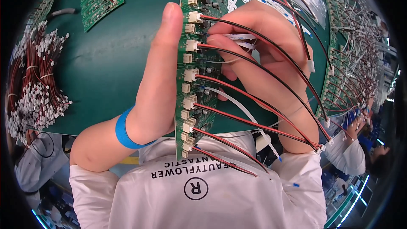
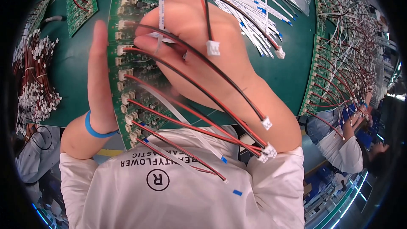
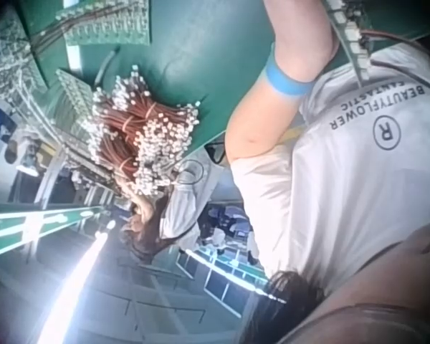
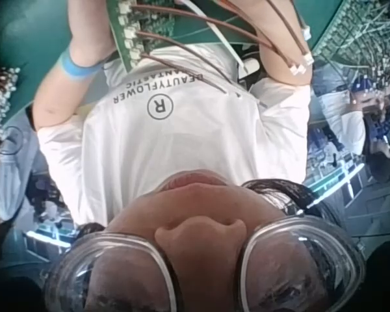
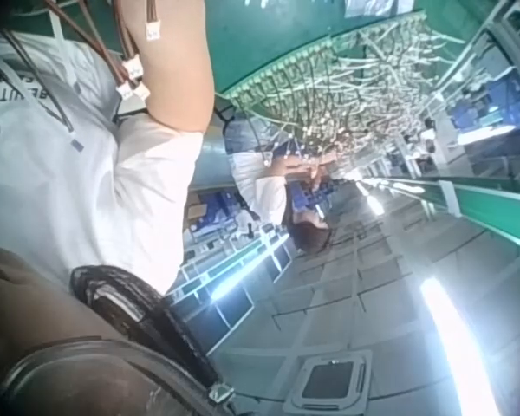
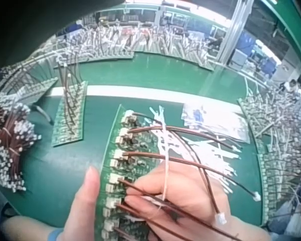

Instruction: The person picks up circuit board panels and connects flat ribbon cables into connectors across the boards by hand, placing each completed panel onto the table.

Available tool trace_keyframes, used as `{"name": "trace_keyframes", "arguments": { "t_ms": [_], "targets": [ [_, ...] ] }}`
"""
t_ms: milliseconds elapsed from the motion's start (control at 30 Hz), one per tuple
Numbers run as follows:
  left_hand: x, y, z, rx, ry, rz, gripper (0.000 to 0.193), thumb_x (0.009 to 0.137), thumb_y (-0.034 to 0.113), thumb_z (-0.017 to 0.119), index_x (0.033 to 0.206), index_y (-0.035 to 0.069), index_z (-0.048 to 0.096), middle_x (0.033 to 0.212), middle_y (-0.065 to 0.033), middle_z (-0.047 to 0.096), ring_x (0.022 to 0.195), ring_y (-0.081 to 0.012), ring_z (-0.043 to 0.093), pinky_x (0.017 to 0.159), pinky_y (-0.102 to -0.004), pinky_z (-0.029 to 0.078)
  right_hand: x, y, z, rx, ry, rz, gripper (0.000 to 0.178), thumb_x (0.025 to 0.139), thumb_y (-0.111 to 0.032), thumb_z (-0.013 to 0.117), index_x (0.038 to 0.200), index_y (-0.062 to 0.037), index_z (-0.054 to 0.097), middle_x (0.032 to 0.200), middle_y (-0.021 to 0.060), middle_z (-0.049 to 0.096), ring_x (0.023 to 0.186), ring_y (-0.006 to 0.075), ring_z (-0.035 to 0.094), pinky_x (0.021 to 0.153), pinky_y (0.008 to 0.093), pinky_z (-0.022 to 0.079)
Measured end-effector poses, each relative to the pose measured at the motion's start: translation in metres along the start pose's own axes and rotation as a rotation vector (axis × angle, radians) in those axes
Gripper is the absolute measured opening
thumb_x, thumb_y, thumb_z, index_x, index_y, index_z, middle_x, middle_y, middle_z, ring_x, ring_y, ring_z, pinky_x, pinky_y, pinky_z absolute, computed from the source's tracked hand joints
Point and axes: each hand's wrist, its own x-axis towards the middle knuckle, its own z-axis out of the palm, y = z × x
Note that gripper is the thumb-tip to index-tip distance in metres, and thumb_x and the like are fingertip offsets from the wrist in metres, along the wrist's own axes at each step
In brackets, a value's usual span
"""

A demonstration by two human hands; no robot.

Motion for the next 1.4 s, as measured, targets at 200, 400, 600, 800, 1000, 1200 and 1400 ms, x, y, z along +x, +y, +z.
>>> {"name": "trace_keyframes", "arguments": {
  "t_ms": [200, 400, 600, 800, 1000, 1200, 1400],
  "targets": [
    [-0.002, 0.001, 0.001, 0.063, -0.088, -0.005, 0.064, 0.095, 0.055, 0.025, 0.124, 0.003, 0.049, 0.12, -0.014, 0.056, 0.108, -0.0231, 0.056, 0.095, -0.0366, 0.044, 0.003, 0.013, 0.001, -0.15, 0.053, -0.256, 0.017, 0.073, 0.004, 0.069, 0.088, -0.0005, 0.064, 0.077, 0.0057, 0.059, 0.069, 0.0155, 0.057, 0.061, 0.0253, 0.044],
    [0.003, -0.001, -0.018, -0.208, -0.297, -0.007, 0.062, 0.096, 0.054, 0.025, 0.124, 0.003, 0.049, 0.119, -0.0141, 0.057, 0.105, -0.0244, 0.058, 0.092, -0.0366, 0.046, -0.001, 0.003, 0.0, -0.048, 0.032, -0.062, 0.02, 0.073, 0.009, 0.068, 0.091, 0.001, 0.063, 0.082, 0.0051, 0.06, 0.078, 0.0135, 0.06, 0.065, 0.0227, 0.047],
    [0.004, -0.002, -0.019, -0.232, -0.307, 0.017, 0.062, 0.096, 0.052, 0.024, 0.124, 0.003, 0.049, 0.119, -0.0146, 0.057, 0.106, -0.0252, 0.058, 0.092, -0.0382, 0.047, -0.002, 0.004, 0.003, -0.006, 0.047, -0.014, 0.02, 0.075, 0.008, 0.068, 0.093, 0.0014, 0.063, 0.088, 0.0054, 0.061, 0.081, 0.0126, 0.061, 0.063, 0.0196, 0.047],
    [0.005, -0.002, -0.018, -0.238, -0.343, 0.012, 0.062, 0.095, 0.053, 0.025, 0.124, 0.003, 0.049, 0.12, -0.0156, 0.057, 0.107, -0.0267, 0.058, 0.09, -0.0396, 0.048, -0.002, 0.005, 0.003, 0.057, 0.065, -0.003, 0.018, 0.074, 0.009, 0.068, 0.09, 0.0019, 0.063, 0.086, 0.0053, 0.061, 0.075, 0.0117, 0.06, 0.061, 0.0189, 0.046],
    [0.001, 0.002, -0.01, -0.11, -0.129, -0.029, 0.068, 0.093, 0.058, 0.023, 0.122, 0.003, 0.049, 0.111, -0.0191, 0.06, 0.093, -0.0318, 0.063, 0.079, -0.043, 0.054, 0.001, 0.007, 0.002, -0.048, 0.127, -0.115, 0.011, 0.076, 0.005, 0.069, 0.086, 0.0018, 0.064, 0.081, 0.0051, 0.061, 0.071, 0.011, 0.059, 0.056, 0.0208, 0.047],
    [0.007, 0.015, -0.001, -0.146, 0.183, -0.01, 0.075, 0.089, 0.06, 0.024, 0.13, -0.001, 0.043, 0.114, -0.0192, 0.058, 0.085, -0.0318, 0.061, 0.076, -0.0439, 0.053, 0.018, 0.032, -0.027, -0.403, 0.103, 0.113, 0.021, 0.073, -0.015, 0.07, 0.088, -0.0005, 0.067, 0.081, 0.0121, 0.06, 0.064, 0.0253, 0.059, 0.06, 0.0332, 0.048],
    [0.004, 0.018, -0.009, -0.241, 0.181, 0.213, 0.067, 0.09, 0.056, 0.03, 0.134, 0.006, 0.039, 0.127, -0.018, 0.049, 0.086, -0.0348, 0.058, 0.074, -0.0469, 0.051, 0.017, 0.053, -0.043, -1.081, 0.257, -0.085, 0.044, 0.067, -0.027, 0.077, 0.105, -0.0096, 0.065, 0.107, 0.0108, 0.055, 0.104, 0.0285, 0.05, 0.09, 0.0427, 0.035]
  ]
}}
